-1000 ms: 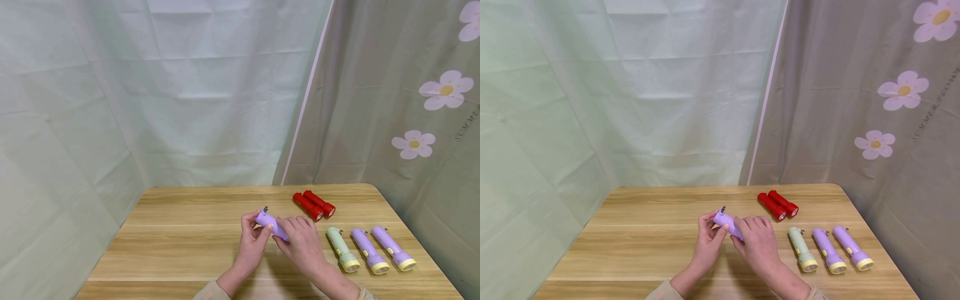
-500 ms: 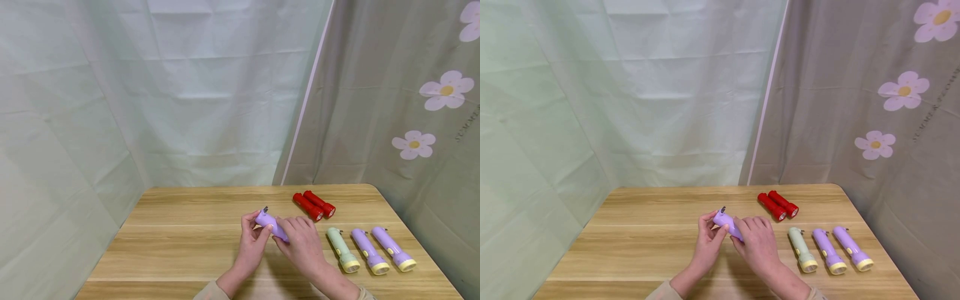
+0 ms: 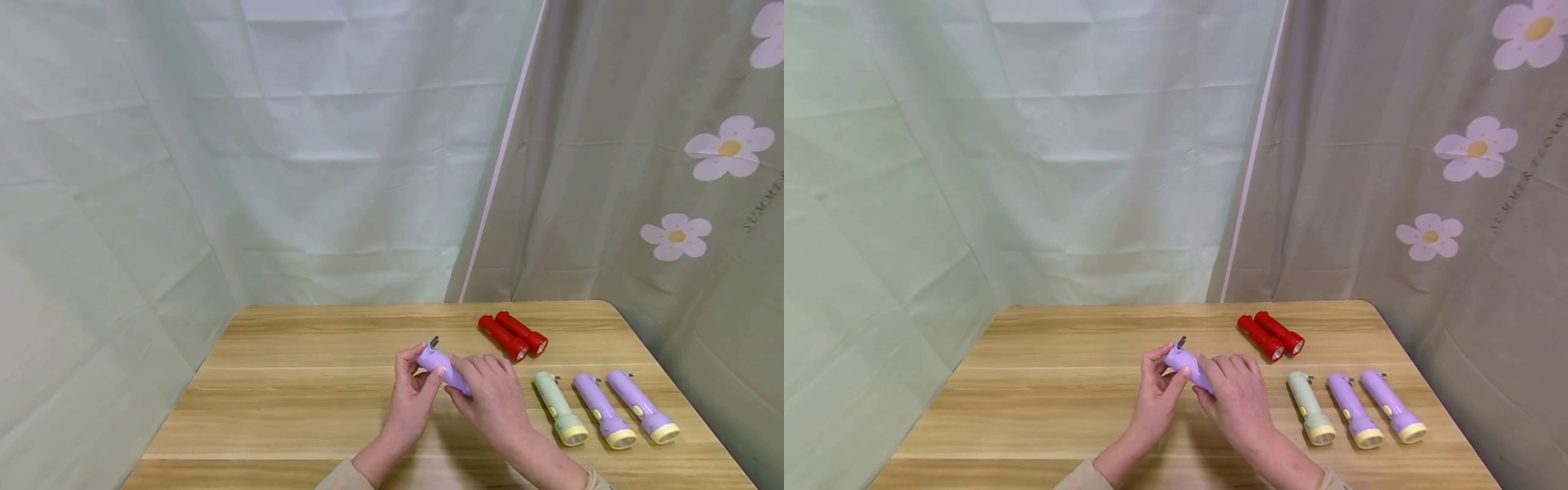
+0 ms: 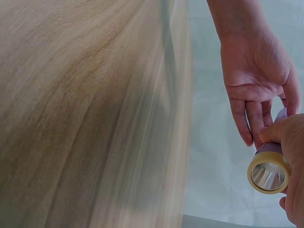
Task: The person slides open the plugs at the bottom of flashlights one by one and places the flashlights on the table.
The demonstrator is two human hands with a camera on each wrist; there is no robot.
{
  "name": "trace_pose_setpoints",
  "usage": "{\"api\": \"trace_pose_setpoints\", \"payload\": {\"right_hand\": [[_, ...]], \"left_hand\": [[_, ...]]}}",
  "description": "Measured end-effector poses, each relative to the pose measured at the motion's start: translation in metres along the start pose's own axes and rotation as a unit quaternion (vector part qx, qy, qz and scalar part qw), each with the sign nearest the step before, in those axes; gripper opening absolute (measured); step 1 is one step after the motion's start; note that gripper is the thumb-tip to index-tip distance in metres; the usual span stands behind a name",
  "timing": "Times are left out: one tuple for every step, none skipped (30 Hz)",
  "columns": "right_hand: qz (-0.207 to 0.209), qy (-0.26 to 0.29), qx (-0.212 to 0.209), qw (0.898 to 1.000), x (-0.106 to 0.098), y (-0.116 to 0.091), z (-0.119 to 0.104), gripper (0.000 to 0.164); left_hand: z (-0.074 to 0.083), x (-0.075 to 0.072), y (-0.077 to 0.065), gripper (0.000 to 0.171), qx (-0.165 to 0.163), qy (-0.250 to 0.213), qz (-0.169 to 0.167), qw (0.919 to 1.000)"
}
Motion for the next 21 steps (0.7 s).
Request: {"api": "trace_pose_setpoints", "payload": {"right_hand": [[-0.001,0.000,0.000,1.000,0.0001,0.0000,-0.0001,0.055],[-0.001,-0.001,0.001,1.000,0.0001,0.0000,-0.0002,0.055],[-0.002,-0.001,0.001,1.000,0.0002,-0.0001,-0.0002,0.055],[-0.003,-0.001,0.002,1.000,0.0003,-0.0002,-0.0001,0.055],[-0.004,-0.001,0.002,1.000,0.0005,-0.0004,-0.0001,0.054],[-0.005,-0.002,0.003,1.000,0.0007,-0.0005,0.0000,0.054],[-0.006,-0.002,0.003,1.000,0.0008,-0.0006,0.0001,0.054],[-0.007,-0.003,0.004,1.000,0.0010,-0.0009,0.0002,0.054],[-0.009,-0.003,0.005,1.000,0.0013,-0.0012,0.0005,0.053],[-0.012,-0.003,0.007,1.000,0.0015,-0.0013,0.0006,0.053],[-0.014,-0.004,0.010,1.000,0.0017,-0.0015,0.0008,0.053],[-0.017,-0.004,0.011,1.000,0.0021,-0.0016,0.0010,0.053],[-0.019,-0.003,0.013,1.000,0.0022,-0.0016,0.0011,0.053],[-0.020,-0.003,0.015,1.000,0.0025,-0.0016,0.0013,0.053],[-0.021,-0.003,0.016,1.000,0.0026,-0.0015,0.0014,0.053],[-0.022,-0.004,0.017,1.000,0.0025,-0.0014,0.0014,0.053],[-0.023,-0.004,0.017,1.000,0.0025,-0.0013,0.0015,0.053],[-0.023,-0.004,0.017,1.000,0.0025,-0.0011,0.0016,0.053],[-0.024,-0.004,0.018,1.000,0.0023,-0.0010,0.0016,0.053],[-0.025,-0.004,0.018,1.000,0.0023,-0.0009,0.0018,0.053],[-0.026,-0.004,0.019,0.999,0.0022,-0.0008,0.0019,0.052]], "left_hand": [[-0.0002,-0.0001,0.0001,0.049,0.001,0.000,0.000,1.0000],[-0.0001,-0.0002,0.0001,0.049,0.001,0.000,-0.001,1.0000],[-0.0001,-0.0003,0.0000,0.049,0.000,0.001,-0.001,1.0000],[0.0000,-0.0004,-0.0002,0.049,-0.001,0.001,-0.002,1.0000],[0.0002,-0.0003,-0.0004,0.049,-0.003,0.001,-0.002,1.0000],[0.0003,-0.0004,-0.0005,0.049,-0.004,0.002,-0.003,1.0000],[0.0003,-0.0005,-0.0006,0.049,-0.006,0.003,-0.003,1.0000],[0.0005,-0.0005,-0.0007,0.049,-0.007,0.004,-0.003,1.0000],[0.0005,-0.0006,-0.0008,0.050,-0.009,0.005,-0.004,0.9999],[0.0005,-0.0006,-0.0010,0.050,-0.011,0.006,-0.004,0.9999],[0.0006,-0.0006,-0.0010,0.050,-0.012,0.006,-0.005,0.9999],[0.0005,-0.0007,-0.0010,0.051,-0.013,0.007,-0.005,0.9999],[0.0003,-0.0009,-0.0010,0.051,-0.015,0.008,-0.006,0.9998],[0.0002,-0.0009,-0.0011,0.052,-0.016,0.007,-0.007,0.9998],[0.0000,-0.0010,-0.0010,0.052,-0.017,0.007,-0.008,0.9998],[-0.0001,-0.0010,-0.0011,0.052,-0.018,0.008,-0.008,0.9998],[-0.0003,-0.0011,-0.0010,0.052,-0.019,0.007,-0.009,0.9997],[-0.0007,-0.0011,-0.0010,0.053,-0.020,0.008,-0.010,0.9997],[-0.0010,-0.0012,-0.0009,0.053,-0.021,0.007,-0.010,0.9997],[-0.0012,-0.0011,-0.0009,0.053,-0.021,0.007,-0.010,0.9997],[-0.0015,-0.0012,-0.0008,0.053,-0.021,0.007,-0.010,0.9997]]}}
Point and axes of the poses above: each hand's wrist, its own y-axis towards the middle knuckle, its own x-axis out of the palm, z = x × y, the point moved 3 cm from there along y, towards the middle knuckle, and after that the axes turned 3 degrees about -z, right-handed, at the moved point
